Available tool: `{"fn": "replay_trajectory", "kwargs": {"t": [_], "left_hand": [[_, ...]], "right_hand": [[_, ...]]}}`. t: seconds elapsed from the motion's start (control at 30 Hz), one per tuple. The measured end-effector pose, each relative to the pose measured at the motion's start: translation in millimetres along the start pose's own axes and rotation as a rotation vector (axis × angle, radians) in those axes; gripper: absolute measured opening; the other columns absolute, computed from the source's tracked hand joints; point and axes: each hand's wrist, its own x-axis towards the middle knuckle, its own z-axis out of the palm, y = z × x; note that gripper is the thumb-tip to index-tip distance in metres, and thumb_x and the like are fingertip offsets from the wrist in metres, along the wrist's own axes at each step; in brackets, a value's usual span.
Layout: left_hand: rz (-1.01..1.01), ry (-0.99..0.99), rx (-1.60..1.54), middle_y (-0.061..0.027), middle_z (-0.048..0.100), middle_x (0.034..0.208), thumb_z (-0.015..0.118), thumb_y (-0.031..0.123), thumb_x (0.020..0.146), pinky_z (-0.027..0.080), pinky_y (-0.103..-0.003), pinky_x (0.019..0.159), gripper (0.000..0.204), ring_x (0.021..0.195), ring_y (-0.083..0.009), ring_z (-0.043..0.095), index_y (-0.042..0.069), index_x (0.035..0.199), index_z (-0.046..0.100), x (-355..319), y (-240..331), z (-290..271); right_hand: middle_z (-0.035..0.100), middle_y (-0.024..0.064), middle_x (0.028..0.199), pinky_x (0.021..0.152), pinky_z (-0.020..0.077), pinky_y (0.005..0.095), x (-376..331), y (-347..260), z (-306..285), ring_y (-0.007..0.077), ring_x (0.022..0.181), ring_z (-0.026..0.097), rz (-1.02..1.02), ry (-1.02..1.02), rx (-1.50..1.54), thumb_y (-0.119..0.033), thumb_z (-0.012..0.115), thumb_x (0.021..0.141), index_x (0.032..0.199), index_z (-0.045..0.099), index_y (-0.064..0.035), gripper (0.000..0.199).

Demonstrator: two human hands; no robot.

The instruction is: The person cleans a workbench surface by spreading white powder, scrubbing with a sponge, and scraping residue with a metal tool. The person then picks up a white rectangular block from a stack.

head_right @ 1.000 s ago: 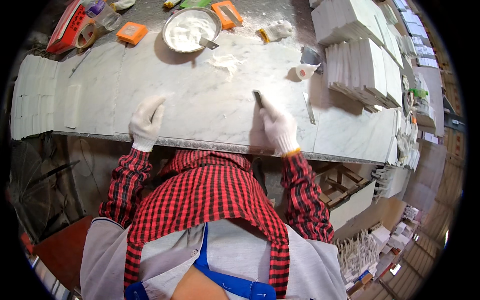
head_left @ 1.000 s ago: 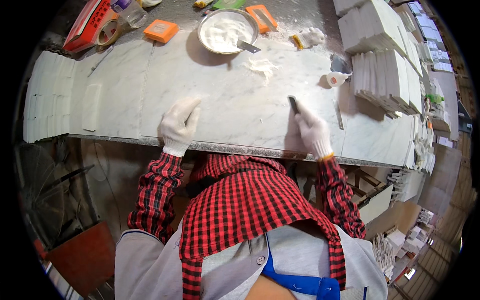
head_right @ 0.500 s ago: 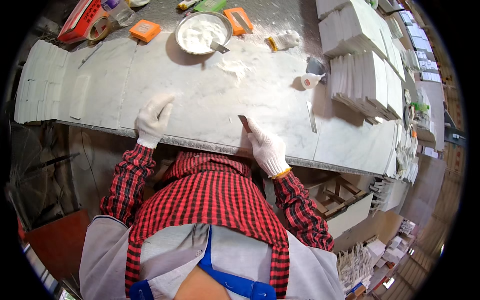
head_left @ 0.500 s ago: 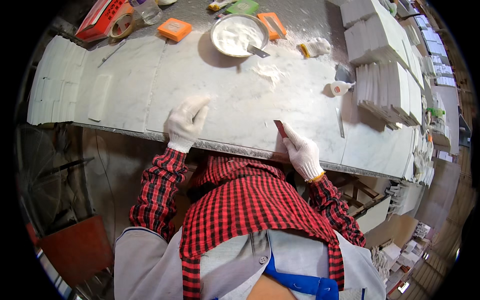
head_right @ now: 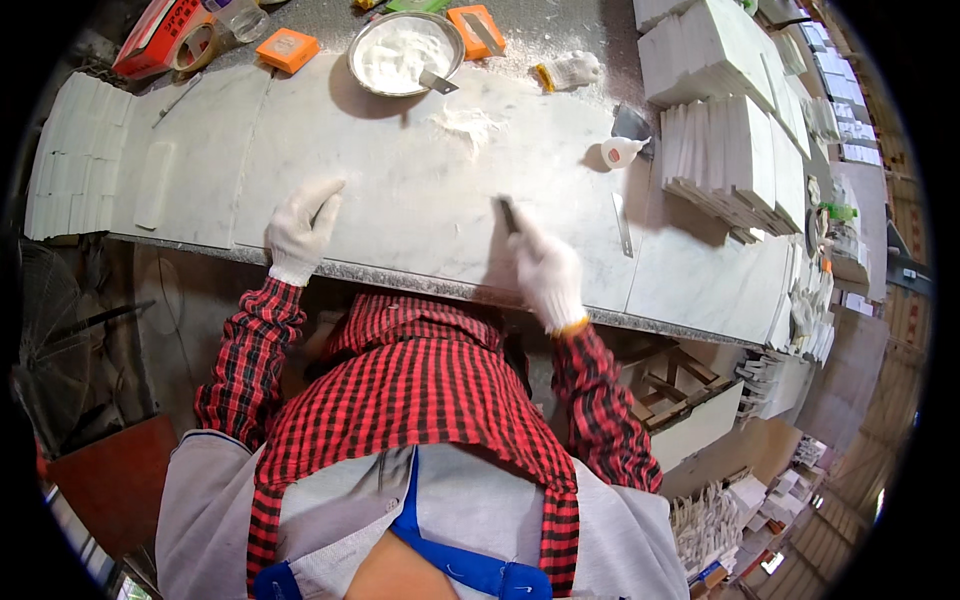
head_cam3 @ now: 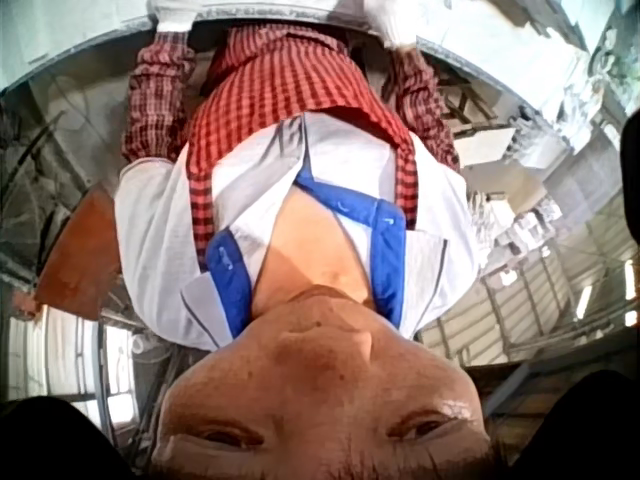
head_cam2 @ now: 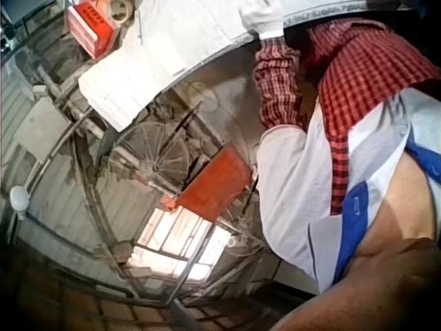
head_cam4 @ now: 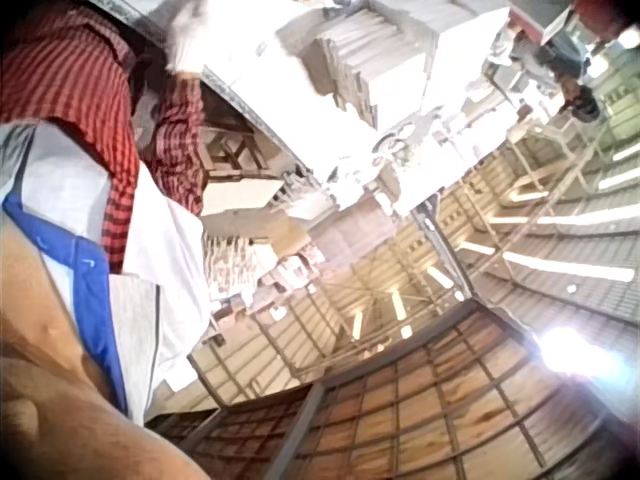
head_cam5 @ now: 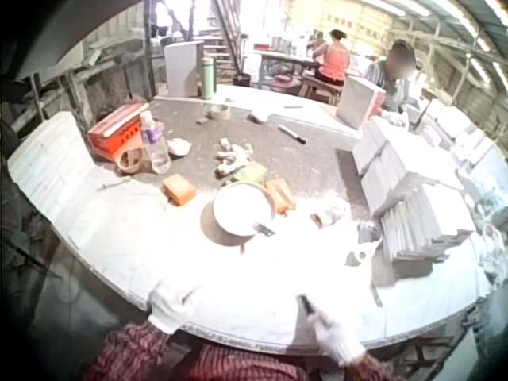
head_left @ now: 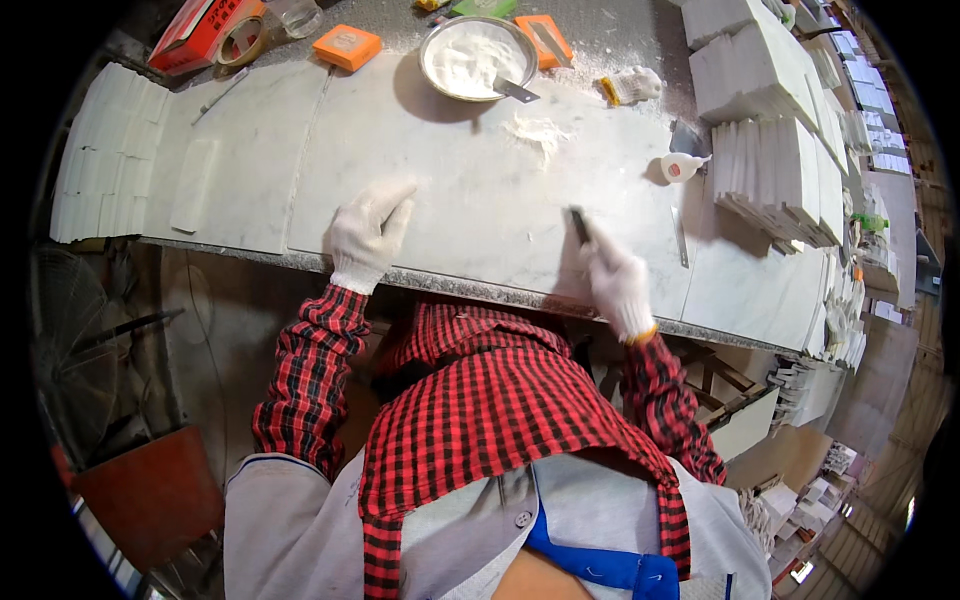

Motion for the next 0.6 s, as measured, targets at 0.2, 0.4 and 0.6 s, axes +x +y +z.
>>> {"fn": "replay_trajectory", "kwargs": {"t": [0.2, 0.4, 0.6], "left_hand": [[0.051, 0.025, 0.033, -0.0153, 0.078, 0.111, 0.074, 0.003, 0.091, 0.059, -0.036, 0.091, 0.02, 0.104, -0.0277, 0.076, 0.004, 0.111, 0.079, 4.8, 6.5, -1.6], [0.043, 0.026, 0.027, -0.0137, 0.078, 0.11, 0.074, 0.004, 0.091, 0.059, -0.037, 0.091, 0.021, 0.103, -0.0285, 0.076, 0.006, 0.111, 0.08, 3.6, 0.7, -0.3], [0.112, 0.054, 0.102, -0.0123, 0.078, 0.107, 0.076, 0.006, 0.09, 0.06, -0.038, 0.085, 0.022, 0.097, -0.0306, 0.076, 0.009, 0.111, 0.08, -0.8, 0.4, -2.8]], "right_hand": [[0.075, 0.0214, 0.11, 0.083, 0.0576, 0.0412, 13.4, 24.3, 16.6, 0.0386, 0.099, 0.074, -0.2, 0.168, -0.093, -0.021, 0.07, 0.098, 0.14, 0.068, -0.017, 0.042], [0.076, 0.0193, 0.106, 0.084, 0.0584, 0.0389, -7.3, 34.6, 9.6, 0.0353, 0.095, 0.076, -0.299, -0.047, 0.001, -0.014, 0.07, 0.096, 0.143, 0.066, -0.0203, 0.047], [0.074, 0.0201, 0.087, 0.07, 0.0555, 0.0368, 22.4, 19.3, 5.6, 0.0294, 0.077, 0.075, -0.026, 0.033, 0.058, -0.017, 0.066, 0.101, 0.142, 0.066, -0.0142, 0.041]]}}
